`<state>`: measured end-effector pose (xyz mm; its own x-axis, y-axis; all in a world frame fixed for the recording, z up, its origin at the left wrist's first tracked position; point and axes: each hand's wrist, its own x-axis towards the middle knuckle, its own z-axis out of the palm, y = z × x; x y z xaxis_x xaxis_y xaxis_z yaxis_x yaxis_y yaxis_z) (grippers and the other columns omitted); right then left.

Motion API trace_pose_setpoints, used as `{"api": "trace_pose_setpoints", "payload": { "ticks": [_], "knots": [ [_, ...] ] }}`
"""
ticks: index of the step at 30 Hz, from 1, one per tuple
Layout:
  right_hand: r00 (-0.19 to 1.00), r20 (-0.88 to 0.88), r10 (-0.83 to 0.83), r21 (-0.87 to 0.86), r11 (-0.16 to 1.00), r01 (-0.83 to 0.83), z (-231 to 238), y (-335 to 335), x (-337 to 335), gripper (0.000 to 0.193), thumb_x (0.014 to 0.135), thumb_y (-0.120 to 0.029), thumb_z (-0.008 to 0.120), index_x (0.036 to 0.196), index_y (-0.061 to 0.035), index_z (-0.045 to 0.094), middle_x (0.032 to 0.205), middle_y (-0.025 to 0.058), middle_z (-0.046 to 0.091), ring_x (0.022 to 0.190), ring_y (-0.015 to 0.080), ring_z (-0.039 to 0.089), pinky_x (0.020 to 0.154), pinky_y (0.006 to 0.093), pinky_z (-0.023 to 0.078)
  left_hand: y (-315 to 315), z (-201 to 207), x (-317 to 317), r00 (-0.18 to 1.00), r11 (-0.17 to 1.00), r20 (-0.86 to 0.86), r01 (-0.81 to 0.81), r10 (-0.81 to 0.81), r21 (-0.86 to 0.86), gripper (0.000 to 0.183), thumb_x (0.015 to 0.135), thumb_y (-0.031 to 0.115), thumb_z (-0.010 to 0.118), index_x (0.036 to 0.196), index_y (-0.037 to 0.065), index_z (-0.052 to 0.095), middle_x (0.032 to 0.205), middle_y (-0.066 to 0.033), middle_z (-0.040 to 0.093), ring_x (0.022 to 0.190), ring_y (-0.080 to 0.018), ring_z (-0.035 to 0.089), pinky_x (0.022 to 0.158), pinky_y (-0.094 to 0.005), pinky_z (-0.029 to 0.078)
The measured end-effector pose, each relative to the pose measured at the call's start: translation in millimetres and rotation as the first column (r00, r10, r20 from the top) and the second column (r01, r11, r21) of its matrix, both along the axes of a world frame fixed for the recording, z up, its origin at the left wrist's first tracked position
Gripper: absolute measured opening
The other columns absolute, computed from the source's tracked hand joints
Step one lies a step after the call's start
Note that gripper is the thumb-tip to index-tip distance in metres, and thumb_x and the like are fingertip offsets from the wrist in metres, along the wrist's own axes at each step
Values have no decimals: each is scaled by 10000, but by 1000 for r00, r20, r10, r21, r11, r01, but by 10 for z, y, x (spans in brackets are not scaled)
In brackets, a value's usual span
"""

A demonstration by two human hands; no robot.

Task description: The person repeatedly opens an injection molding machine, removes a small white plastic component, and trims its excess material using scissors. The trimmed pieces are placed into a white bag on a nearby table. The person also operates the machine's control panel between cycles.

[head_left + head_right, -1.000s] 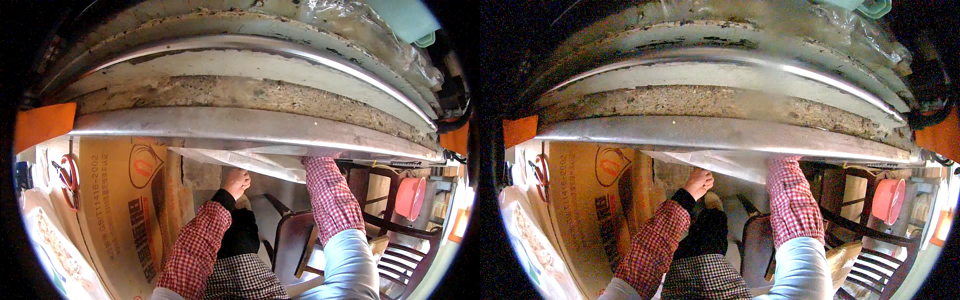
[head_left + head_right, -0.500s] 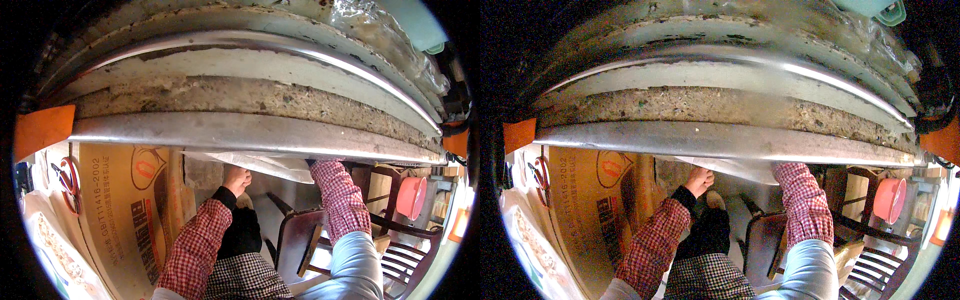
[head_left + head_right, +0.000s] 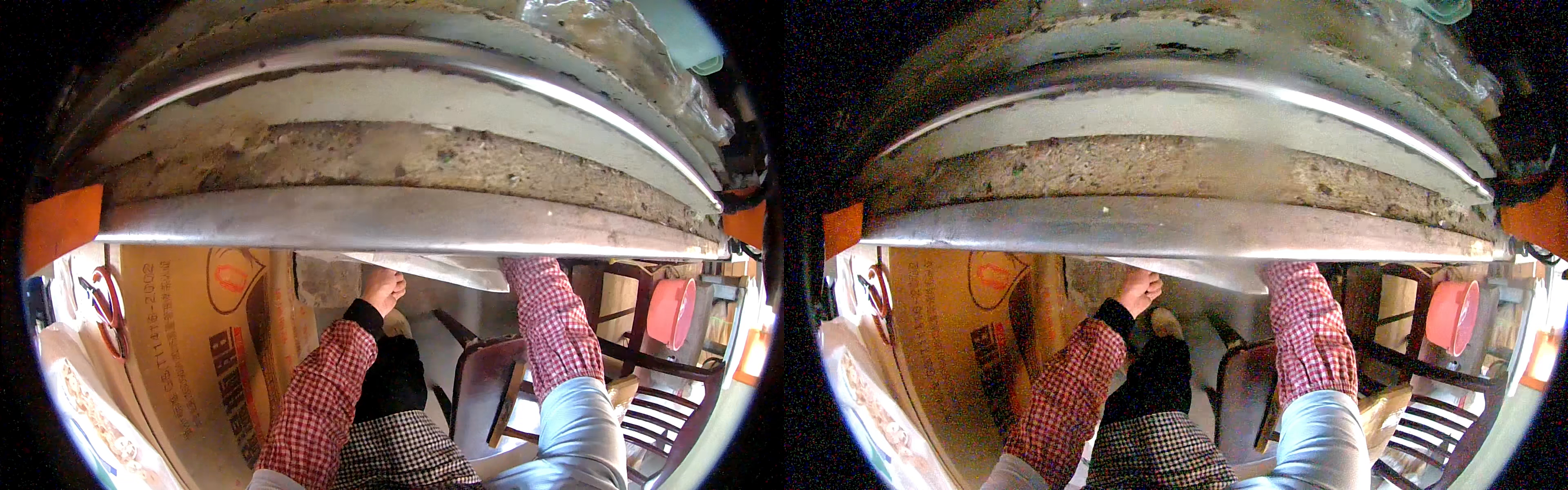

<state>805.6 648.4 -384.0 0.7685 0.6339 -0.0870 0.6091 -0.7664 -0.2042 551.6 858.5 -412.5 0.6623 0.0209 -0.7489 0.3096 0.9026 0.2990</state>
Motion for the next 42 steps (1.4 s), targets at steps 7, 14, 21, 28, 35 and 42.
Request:
{"api": "trace_pose_setpoints", "payload": {
  "ticks": [7, 14, 21, 28, 35, 42],
  "knots": [
    [949, -224, -222, 425, 854, 300, -178, -714, -528, 462, 832, -251, 542, 1205, 6, 452, 1068, 167, 574, 1078, 335, 502, 979, 376, 353, -21, 67, 137, 999, 998, -5, -51, 51, -30, 212, 945, 267, 445, 764, 168, 397, 589, 45, 286, 476, -89, 289, 418, -228, 236],
    [989, -145, 17, 150, 989, 5, -425, -329, -893, 452, 846, -258, 519, 1222, -15, 457, 1108, 155, 571, 1090, 321, 509, 983, 370, 360, 65, 70, 96, 999, 999, 0, 34, -34, -8, 182, 941, 241, 454, 786, 148, 431, 581, 45, 297, 465, -84, 294, 410, -217, 239],
    [985, 68, -159, 183, 973, 144, -550, 159, -516, 292, 875, -184, 463, 1131, -88, 564, 1135, 122, 576, 1089, 333, 510, 946, 416, 391, 92, 327, -126, 996, 995, -84, 44, -37, 88, 129, 899, 190, 516, 831, 92, 467, 583, 35, 304, 449, -91, 283, 410, -238, 238],
    [326, -808, 490, 154, -359, 921, -270, 478, -708, 332, 915, -322, 436, 1107, -73, 546, 1152, 69, 561, 1066, 252, 512, 935, 402, 394, 479, 292, -130, 958, 906, -123, -199, 261, 374, 255, 909, 219, 504, 697, 132, 393, 559, 32, 389, 426, -97, 374, 366, -250, 264],
    [318, -845, 429, 186, -322, 928, -571, 547, -602, 311, 899, -344, 466, 1075, -106, 559, 1083, 33, 588, 999, 214, 535, 902, 366, 428, 1508, 534, -231, 948, 827, -150, -161, 282, 539, 296, 935, 228, 452, 683, 78, 411, 513, 23, 347, 362, -126, 308, 347, -293, 233],
    [449, -872, 193, 428, -143, 892, -1024, 408, -515, 325, 905, -323, 436, 1085, -79, 554, 1130, 56, 572, 1039, 228, 525, 928, 384, 419, 2065, 239, -32, 963, 963, 23, -270, 270, 23, 136, 863, 149, 473, 781, 71, 398, 651, -1, 301, 517, -149, 302, 470, -310, 243]
  ]
}}
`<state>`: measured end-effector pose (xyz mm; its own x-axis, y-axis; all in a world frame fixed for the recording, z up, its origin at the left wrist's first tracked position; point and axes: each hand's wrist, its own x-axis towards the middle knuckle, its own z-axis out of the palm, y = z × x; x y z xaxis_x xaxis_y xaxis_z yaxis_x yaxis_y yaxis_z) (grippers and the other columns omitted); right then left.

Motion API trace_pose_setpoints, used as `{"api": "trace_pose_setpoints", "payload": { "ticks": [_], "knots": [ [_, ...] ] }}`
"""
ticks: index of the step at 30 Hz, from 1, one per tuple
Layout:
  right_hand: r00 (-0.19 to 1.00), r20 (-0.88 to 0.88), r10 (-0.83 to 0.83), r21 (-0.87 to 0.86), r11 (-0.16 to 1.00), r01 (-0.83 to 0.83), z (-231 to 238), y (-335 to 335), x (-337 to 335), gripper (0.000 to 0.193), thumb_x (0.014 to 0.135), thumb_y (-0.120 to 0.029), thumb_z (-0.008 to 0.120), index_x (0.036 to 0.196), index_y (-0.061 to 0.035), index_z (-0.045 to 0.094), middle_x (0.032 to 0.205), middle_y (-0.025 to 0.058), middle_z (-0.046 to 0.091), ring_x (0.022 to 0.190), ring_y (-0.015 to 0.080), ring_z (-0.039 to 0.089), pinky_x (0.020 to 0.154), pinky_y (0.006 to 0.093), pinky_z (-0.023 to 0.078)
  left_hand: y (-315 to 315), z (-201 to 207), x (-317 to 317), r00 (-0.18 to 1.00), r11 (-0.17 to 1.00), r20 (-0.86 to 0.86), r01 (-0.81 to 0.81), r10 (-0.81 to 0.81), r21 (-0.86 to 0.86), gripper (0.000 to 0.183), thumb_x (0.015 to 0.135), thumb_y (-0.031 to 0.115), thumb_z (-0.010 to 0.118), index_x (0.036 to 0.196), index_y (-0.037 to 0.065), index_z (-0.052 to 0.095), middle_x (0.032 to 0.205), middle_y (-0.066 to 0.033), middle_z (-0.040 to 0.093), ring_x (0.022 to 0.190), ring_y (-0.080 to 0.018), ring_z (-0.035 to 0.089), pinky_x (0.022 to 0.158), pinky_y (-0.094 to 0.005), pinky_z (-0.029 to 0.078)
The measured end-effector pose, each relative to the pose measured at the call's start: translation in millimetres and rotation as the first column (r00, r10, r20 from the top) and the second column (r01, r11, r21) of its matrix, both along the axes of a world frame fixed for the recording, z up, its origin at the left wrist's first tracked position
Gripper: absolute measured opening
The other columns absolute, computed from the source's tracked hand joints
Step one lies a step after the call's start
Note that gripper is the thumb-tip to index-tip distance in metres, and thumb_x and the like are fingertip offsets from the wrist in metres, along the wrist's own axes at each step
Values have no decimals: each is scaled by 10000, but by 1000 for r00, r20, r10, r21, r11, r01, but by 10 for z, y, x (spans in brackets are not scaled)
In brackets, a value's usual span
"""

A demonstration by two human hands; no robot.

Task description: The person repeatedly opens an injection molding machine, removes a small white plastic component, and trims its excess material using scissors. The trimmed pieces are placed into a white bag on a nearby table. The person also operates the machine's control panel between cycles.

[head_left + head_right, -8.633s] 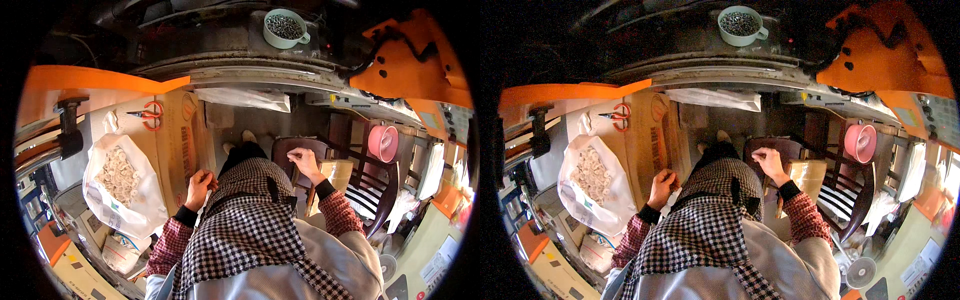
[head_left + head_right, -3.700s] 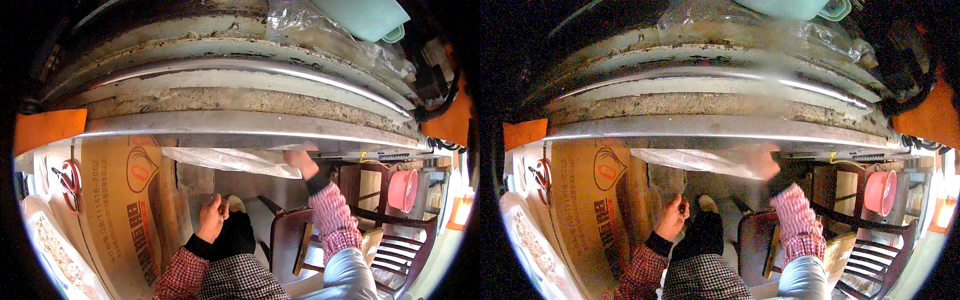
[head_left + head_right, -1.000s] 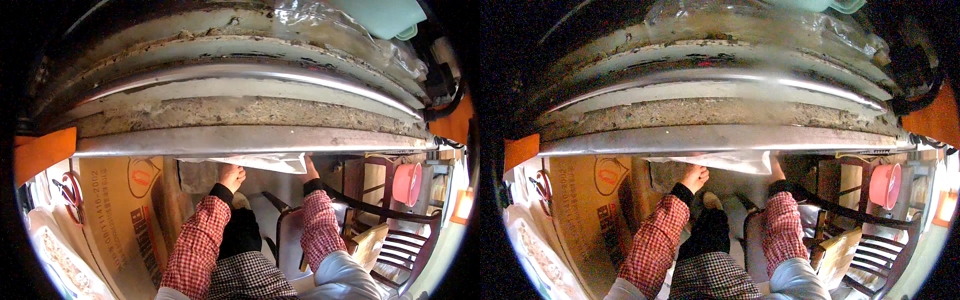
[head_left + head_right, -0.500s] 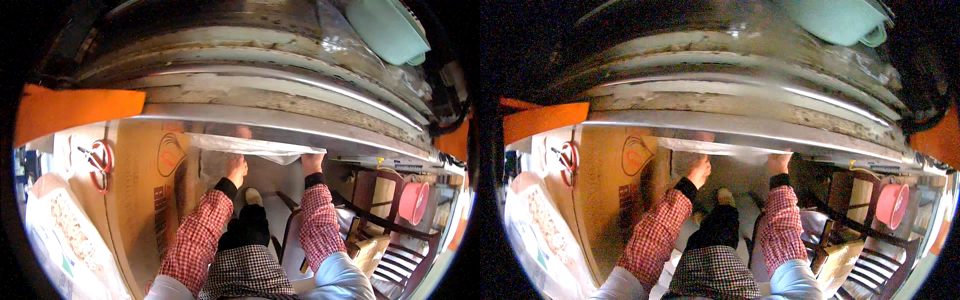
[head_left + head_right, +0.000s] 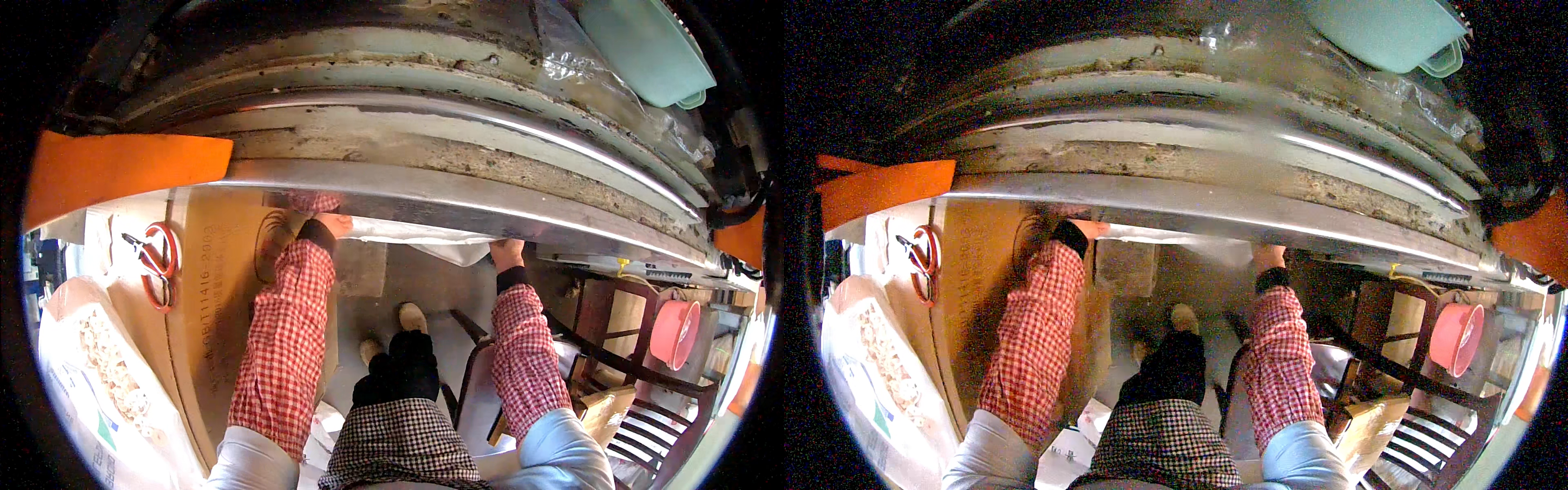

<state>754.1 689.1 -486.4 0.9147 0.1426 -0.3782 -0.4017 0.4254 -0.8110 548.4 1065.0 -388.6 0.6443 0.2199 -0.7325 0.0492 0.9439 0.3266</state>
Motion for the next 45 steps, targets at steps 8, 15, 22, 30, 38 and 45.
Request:
{"api": "trace_pose_setpoints", "payload": {
  "ticks": [8, 15, 22, 30, 38, 45],
  "knots": [
    [910, 215, 356, -779, 624, -60, 203, 26, 76, 413, 872, -389, 466, 1168, -102, 485, 1203, 72, 512, 1119, 255, 455, 956, 436, 378, 359, -287, 177, 966, 871, -240, 197, -94, 451, 198, 832, 168, 525, 926, 61, 387, 820, -40, 308, 702, -174, 309, 613, -321, 217],
    [769, 15, 639, -998, 61, -32, 393, 158, 81, 532, 837, -458, 497, 1242, -122, 418, 1268, 85, 455, 1182, 280, 396, 976, 480, 345, 591, -1063, -170, 896, 582, -419, 421, -147, 696, 341, 805, 184, 571, 1053, 52, 377, 968, -73, 314, 863, -195, 316, 738, -330, 194],
    [718, 14, 696, -924, 283, -256, 517, -163, -105, 666, 803, -527, 529, 1316, -141, 350, 1334, 99, 398, 1244, 306, 336, 995, 524, 311, 464, -1292, -542, 920, 643, -283, 393, -273, 658, 127, 847, 132, 523, 923, 66, 445, 737, -40, 328, 669, -167, 368, 571, -305, 245],
    [879, -477, -23, 243, 957, 157, 1387, 47, -335, 727, 851, -660, 235, 1383, -164, 264, 1456, 120, 186, 1297, 432, 210, 948, 702, 215, -218, -348, -662, 990, 953, -97, -69, 102, 294, 181, 914, 160, 470, 746, 141, 405, 551, 24, 303, 402, -117, 303, 372, -270, 229],
    [903, -399, -163, 2, 984, 178, 1332, -257, -712, 635, 889, -585, 335, 1210, -53, 462, 1132, 135, 536, 949, 294, 560, 736, 454, 486, -1308, 470, -572, 885, 872, -465, 209, 24, 443, 260, 917, 193, 404, 822, 9, 563, 750, -81, 578, 437, -169, 488, 423, -294, 410],
    [829, 225, 513, -837, 537, -106, 2926, -96, -2382, 260, 846, -220, 624, 693, -22, 555, 526, 36, 522, 465, 132, 459, 446, 262, 385, -2388, 1711, -973, 849, 706, -96, 490, -520, 511, 262, 938, 102, 362, 949, -32, 587, 729, -54, 565, 564, -127, 505, 513, -258, 416]
  ]
}}
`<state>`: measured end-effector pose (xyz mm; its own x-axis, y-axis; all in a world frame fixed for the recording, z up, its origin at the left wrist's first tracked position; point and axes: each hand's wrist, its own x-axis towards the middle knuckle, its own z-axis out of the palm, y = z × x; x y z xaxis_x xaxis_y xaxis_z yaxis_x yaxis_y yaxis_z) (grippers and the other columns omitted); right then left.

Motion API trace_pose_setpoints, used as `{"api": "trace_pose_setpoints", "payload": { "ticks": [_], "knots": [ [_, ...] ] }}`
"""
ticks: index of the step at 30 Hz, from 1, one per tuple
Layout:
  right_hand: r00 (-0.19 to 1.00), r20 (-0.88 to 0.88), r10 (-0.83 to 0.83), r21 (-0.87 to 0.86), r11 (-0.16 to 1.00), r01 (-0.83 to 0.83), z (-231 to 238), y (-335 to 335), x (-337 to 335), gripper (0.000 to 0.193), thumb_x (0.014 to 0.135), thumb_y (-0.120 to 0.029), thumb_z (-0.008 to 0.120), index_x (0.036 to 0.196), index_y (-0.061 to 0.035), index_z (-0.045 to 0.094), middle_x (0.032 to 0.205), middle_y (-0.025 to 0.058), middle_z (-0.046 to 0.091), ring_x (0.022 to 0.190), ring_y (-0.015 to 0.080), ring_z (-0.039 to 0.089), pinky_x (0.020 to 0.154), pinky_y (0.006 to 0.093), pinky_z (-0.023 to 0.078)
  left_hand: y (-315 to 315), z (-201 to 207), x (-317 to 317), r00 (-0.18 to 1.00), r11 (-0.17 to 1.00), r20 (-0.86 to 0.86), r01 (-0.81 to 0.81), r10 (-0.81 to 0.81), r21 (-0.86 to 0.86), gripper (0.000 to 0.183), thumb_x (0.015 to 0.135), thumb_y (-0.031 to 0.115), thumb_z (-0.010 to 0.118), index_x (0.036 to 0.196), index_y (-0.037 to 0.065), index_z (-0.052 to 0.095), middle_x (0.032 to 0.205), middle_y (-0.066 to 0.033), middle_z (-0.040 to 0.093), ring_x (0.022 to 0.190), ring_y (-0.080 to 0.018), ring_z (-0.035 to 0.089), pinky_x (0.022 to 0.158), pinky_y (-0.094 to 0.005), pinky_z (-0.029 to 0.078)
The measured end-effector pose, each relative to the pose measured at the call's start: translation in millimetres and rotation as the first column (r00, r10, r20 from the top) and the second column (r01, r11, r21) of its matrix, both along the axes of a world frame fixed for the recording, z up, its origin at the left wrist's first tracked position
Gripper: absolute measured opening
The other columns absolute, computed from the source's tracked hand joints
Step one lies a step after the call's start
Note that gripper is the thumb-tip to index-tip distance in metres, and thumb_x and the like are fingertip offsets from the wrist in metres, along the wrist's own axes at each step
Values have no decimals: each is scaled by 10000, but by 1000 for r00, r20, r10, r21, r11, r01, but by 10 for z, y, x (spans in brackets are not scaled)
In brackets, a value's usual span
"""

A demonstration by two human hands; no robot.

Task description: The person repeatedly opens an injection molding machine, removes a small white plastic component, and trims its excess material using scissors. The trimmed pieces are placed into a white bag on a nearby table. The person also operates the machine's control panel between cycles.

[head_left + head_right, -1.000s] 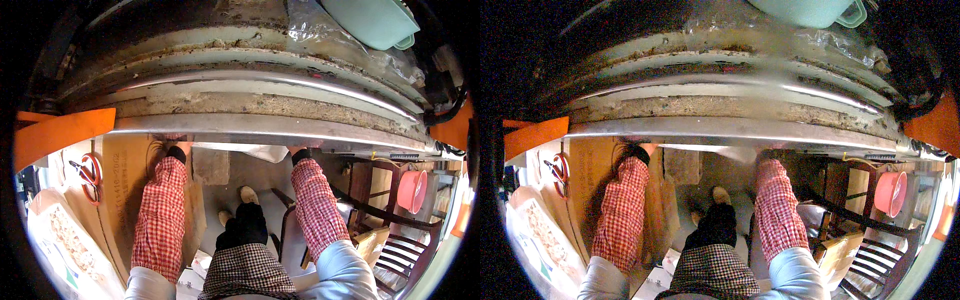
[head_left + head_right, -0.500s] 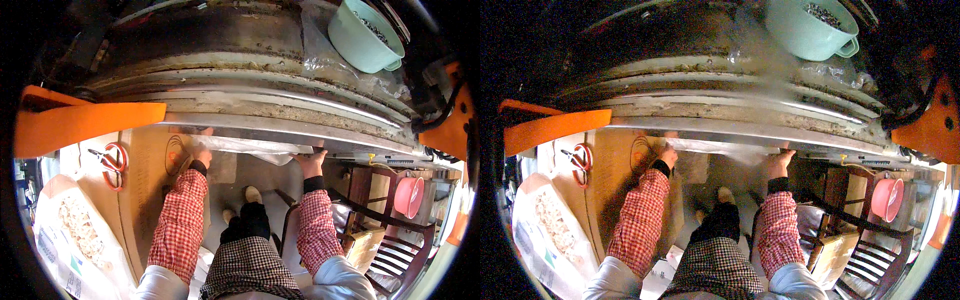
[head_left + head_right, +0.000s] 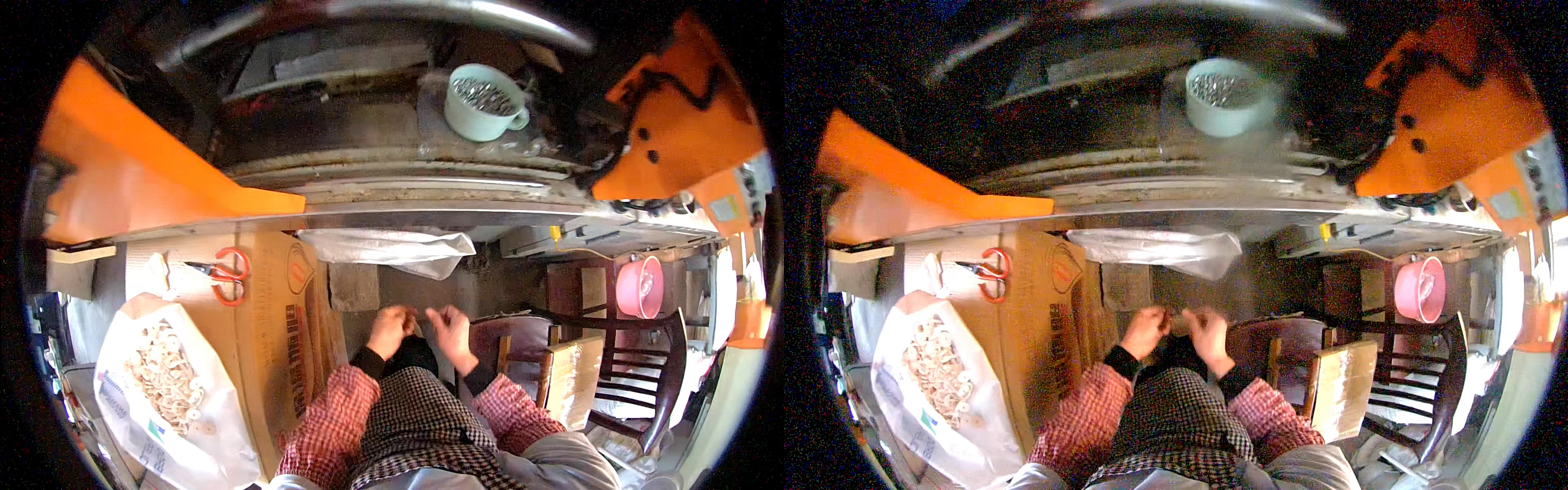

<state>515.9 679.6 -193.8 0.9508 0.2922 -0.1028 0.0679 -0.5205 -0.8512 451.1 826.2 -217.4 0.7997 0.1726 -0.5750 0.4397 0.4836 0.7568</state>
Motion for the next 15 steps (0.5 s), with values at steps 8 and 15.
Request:
{"api": "trace_pose_setpoints", "payload": {
  "ticks": [8, 15],
  "knots": [
    [898, 130, 420, 238, 866, -440, 2254, -121, -522, 203, 744, -128, 707, 918, -36, 658, 810, 97, 635, 718, 174, 624, 620, 275, 491, -316, 2354, -791, 992, 996, 121, 41, -32, -74, 201, 968, 143, 391, 937, -15, 511, 637, -40, 500, 497, -87, 408, 445, -248, 317],
    [769, 311, 559, 278, 720, -636, 2996, 120, -568, 182, 728, -119, 707, 878, -18, 682, 815, 91, 658, 741, 201, 629, 657, 281, 493, -69, 3330, -1014, 991, 992, 85, -99, 105, -76, 360, 948, 296, 457, 715, 32, 531, 514, -36, 476, 404, -93, 358, 387, -230, 261]
  ]
}}
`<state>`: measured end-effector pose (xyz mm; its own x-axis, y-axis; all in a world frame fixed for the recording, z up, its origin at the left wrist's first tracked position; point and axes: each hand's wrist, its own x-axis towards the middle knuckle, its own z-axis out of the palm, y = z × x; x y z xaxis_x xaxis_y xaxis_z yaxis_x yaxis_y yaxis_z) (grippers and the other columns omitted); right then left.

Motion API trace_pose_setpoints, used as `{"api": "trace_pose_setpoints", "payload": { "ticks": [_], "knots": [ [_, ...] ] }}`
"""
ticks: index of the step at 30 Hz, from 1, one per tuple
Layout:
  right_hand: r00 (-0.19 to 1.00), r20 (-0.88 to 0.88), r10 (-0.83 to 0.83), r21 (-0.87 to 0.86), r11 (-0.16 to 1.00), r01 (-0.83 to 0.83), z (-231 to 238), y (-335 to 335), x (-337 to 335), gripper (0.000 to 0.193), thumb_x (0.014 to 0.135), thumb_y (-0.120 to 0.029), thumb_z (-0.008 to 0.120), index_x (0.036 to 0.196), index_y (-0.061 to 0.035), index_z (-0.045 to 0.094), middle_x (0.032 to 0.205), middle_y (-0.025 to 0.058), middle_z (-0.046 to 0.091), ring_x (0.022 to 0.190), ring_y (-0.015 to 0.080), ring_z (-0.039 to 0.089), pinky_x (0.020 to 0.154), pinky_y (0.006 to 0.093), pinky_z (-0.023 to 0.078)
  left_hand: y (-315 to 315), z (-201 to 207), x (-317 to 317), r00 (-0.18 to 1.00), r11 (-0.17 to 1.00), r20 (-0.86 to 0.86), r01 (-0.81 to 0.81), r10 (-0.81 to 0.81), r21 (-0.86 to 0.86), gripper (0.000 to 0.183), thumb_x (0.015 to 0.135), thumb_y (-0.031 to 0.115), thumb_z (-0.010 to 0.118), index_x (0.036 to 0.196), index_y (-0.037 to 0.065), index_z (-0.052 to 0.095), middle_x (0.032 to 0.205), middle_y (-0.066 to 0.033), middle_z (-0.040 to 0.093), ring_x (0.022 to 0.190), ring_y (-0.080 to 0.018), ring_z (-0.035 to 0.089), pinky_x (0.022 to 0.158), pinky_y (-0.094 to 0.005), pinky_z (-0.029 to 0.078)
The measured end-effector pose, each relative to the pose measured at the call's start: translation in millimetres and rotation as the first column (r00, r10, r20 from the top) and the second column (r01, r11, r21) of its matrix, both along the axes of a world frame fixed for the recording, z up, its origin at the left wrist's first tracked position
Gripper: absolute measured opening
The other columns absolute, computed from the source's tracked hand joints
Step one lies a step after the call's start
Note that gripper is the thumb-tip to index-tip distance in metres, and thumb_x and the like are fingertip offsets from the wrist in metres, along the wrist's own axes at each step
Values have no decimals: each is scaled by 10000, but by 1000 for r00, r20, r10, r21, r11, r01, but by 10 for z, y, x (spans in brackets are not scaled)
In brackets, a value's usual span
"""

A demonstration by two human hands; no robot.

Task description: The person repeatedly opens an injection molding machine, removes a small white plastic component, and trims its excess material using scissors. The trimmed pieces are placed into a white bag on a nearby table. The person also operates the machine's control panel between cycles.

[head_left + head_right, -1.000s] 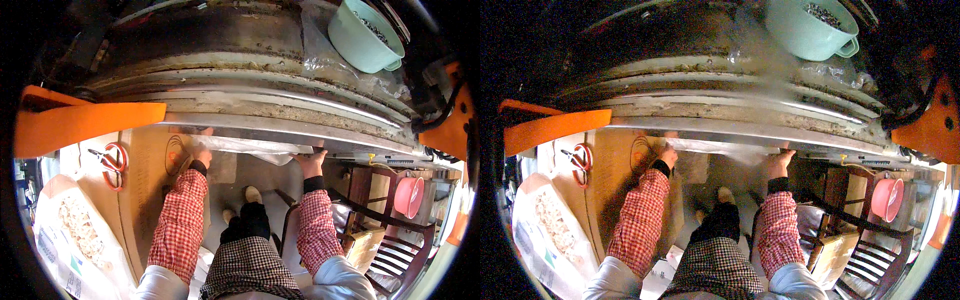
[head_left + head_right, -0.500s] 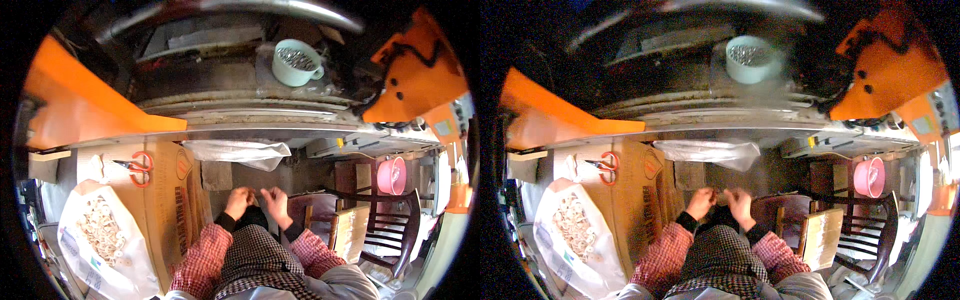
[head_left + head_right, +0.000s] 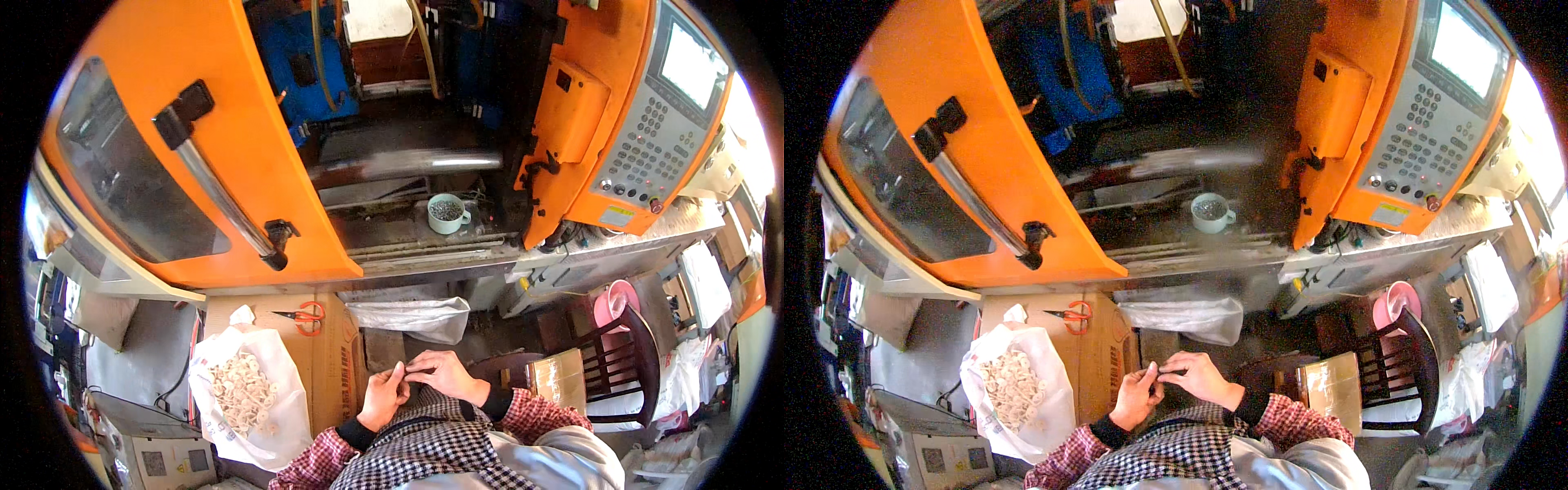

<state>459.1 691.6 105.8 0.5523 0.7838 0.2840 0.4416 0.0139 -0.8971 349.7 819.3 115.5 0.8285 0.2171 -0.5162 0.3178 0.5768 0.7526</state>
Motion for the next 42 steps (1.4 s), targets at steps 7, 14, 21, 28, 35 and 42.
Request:
{"api": "trace_pose_setpoints", "payload": {
  "ticks": [7, 14, 21, 28, 35, 42],
  "knots": [
    [850, 518, -93, 132, 991, 27, 417, 402, 383, 155, 716, -126, 672, 862, -74, 674, 875, 32, 644, 754, 218, 609, 677, 315, 512, 296, 480, 389, 989, 993, 90, -115, 117, -21, 389, 958, 296, 427, 652, 59, 466, 504, -37, 439, 408, -112, 346, 414, -245, 271],
    [802, 357, -479, 481, 830, 282, 1093, 1506, 2025, 73, 779, -61, 638, 828, -8, 646, 834, 140, 633, 730, 279, 606, 659, 338, 482, 747, 480, 1023, 940, 995, 330, -93, 80, 24, 263, 939, 61, 369, 1139, -66, 482, 1061, -145, 563, 904, -201, 547, 818, -315, 447],
    [727, 156, -669, 525, 680, 512, 1596, 3330, 4336, 185, 835, -147, 615, 883, 27, 658, 858, 182, 640, 806, 302, 616, 717, 371, 476, 836, 998, 1824, 984, 948, 181, -56, -2, 312, 228, 962, 135, 381, 1080, -16, 506, 939, -109, 626, 662, -138, 576, 595, -236, 466],
    [783, 19, -621, 415, 718, 559, 1482, 4239, 5250, 200, 813, -154, 621, 880, 28, 666, 834, 203, 644, 777, 335, 619, 705, 387, 471, 986, 1163, 2158, 994, 942, 103, -61, 28, 329, 237, 965, 95, 352, 1094, -59, 479, 1023, -175, 610, 713, -182, 586, 670, -298, 504],
    [777, -28, -628, 421, 698, 579, 1512, 4210, 5329, 200, 807, -164, 628, 874, 20, 669, 784, 190, 643, 754, 325, 624, 696, 381, 475, 1101, 1089, 2330, 993, 944, 84, -104, 81, 312, 247, 965, 99, 356, 1114, -59, 474, 1027, -186, 609, 730, -191, 602, 666, -301, 511],
    [824, -79, -561, 623, 618, 480, 1791, 4202, 5351, 200, 832, -162, 611, 904, 17, 663, 882, 173, 646, 817, 298, 626, 717, 372, 480, 1120, 1032, 2377, 982, 946, 141, -160, 124, 282, 242, 964, 112, 375, 1114, -50, 474, 1024, -190, 611, 729, -193, 605, 668, -303, 510]
  ]
}}
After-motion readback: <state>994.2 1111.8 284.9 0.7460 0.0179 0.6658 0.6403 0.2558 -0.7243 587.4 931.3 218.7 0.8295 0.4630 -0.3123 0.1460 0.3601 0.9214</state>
